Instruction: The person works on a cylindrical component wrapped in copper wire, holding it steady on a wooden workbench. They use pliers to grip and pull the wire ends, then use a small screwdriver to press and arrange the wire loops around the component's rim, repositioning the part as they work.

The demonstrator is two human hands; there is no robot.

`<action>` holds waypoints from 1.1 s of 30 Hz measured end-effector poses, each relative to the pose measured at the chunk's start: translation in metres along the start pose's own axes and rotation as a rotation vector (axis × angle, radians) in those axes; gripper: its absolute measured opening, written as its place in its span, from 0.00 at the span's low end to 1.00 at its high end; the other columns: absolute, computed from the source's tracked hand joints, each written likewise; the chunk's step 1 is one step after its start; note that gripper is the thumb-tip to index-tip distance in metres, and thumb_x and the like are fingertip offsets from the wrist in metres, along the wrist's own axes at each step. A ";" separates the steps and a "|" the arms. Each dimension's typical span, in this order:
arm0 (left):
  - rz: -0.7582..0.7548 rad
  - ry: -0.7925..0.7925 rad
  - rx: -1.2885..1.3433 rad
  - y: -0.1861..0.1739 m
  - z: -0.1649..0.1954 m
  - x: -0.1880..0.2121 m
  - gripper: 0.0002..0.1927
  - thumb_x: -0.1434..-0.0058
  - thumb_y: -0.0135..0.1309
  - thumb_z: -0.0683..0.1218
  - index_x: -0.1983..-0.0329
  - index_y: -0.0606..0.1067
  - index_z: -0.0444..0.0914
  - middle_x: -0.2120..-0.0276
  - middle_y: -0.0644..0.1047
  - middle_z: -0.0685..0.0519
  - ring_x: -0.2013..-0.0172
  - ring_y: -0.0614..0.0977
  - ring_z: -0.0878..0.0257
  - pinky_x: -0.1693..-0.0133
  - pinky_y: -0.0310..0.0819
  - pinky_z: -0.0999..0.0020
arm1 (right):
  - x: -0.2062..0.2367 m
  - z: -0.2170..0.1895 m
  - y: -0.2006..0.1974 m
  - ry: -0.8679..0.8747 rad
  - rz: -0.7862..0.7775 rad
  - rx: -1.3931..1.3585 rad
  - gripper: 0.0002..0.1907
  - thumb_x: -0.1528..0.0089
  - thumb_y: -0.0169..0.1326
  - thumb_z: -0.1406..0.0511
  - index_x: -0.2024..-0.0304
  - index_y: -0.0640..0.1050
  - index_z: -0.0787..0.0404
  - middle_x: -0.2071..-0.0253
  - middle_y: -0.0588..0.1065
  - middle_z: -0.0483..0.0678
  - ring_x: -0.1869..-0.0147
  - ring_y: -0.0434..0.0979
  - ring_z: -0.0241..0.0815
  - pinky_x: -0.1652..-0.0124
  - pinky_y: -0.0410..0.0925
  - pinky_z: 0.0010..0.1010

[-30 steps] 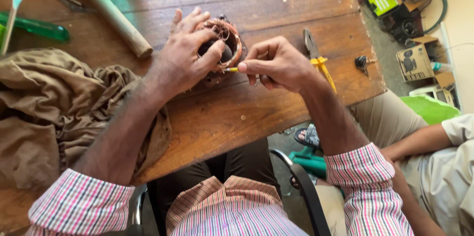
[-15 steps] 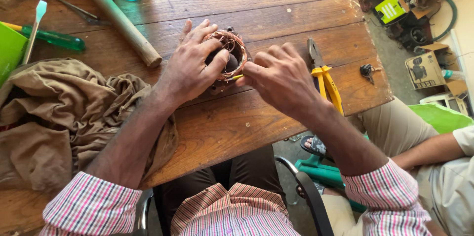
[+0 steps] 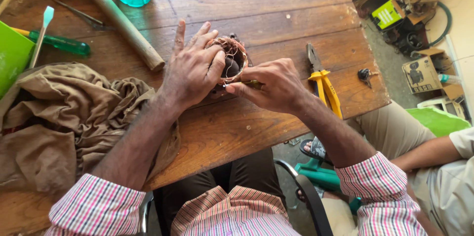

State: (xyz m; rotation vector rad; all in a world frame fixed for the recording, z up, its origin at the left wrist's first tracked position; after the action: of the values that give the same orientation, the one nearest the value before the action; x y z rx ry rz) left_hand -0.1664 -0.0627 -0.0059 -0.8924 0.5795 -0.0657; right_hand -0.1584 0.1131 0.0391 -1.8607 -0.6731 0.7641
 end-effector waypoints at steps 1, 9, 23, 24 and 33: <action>-0.008 -0.001 -0.004 0.000 0.000 0.000 0.21 0.27 0.37 0.51 0.53 0.79 0.35 0.37 0.73 0.36 0.28 0.64 0.47 0.27 0.24 0.44 | 0.000 -0.001 0.001 0.023 -0.005 -0.002 0.19 0.36 0.58 0.47 0.65 0.86 0.53 0.78 0.80 0.44 0.80 0.76 0.38 0.74 0.69 0.36; -0.011 -0.046 0.023 0.006 0.001 0.000 0.25 0.26 0.37 0.56 0.49 0.79 0.34 0.39 0.75 0.40 0.28 0.65 0.45 0.26 0.25 0.47 | 0.027 -0.099 -0.012 -0.220 -0.015 -0.374 0.19 0.36 0.63 0.53 0.74 0.77 0.57 0.75 0.76 0.46 0.73 0.77 0.40 0.71 0.69 0.34; 0.151 0.340 0.075 -0.013 0.032 0.022 0.11 0.40 0.66 0.47 0.56 0.79 0.41 0.30 0.66 0.40 0.26 0.61 0.45 0.23 0.43 0.41 | 0.074 -0.030 -0.008 0.536 0.468 -0.410 0.10 0.35 0.62 0.66 0.52 0.81 0.61 0.69 0.77 0.39 0.66 0.73 0.25 0.67 0.68 0.20; 0.136 0.365 0.047 -0.013 0.036 0.023 0.14 0.43 0.68 0.46 0.56 0.79 0.41 0.30 0.66 0.41 0.27 0.61 0.46 0.24 0.45 0.41 | 0.071 -0.027 -0.005 0.562 0.477 -0.439 0.10 0.35 0.62 0.66 0.51 0.81 0.60 0.70 0.76 0.39 0.67 0.72 0.25 0.68 0.67 0.19; 0.221 0.347 -0.007 -0.009 0.043 0.020 0.13 0.42 0.71 0.47 0.60 0.79 0.39 0.32 0.69 0.47 0.30 0.65 0.49 0.30 0.54 0.45 | 0.048 -0.029 0.008 0.270 0.609 -0.313 0.13 0.34 0.64 0.70 0.46 0.81 0.58 0.62 0.78 0.45 0.60 0.77 0.33 0.62 0.71 0.26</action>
State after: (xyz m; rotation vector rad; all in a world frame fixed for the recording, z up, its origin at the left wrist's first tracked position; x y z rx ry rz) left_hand -0.1260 -0.0436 0.0123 -0.8238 0.9995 -0.0182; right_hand -0.1048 0.1283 0.0308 -2.4462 -0.0381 0.7908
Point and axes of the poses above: each hand's wrist, its own x-axis away from the middle knuckle, its own y-axis out of the palm, z = x × y, the point moved 5 cm from there along -x, towards the middle knuckle
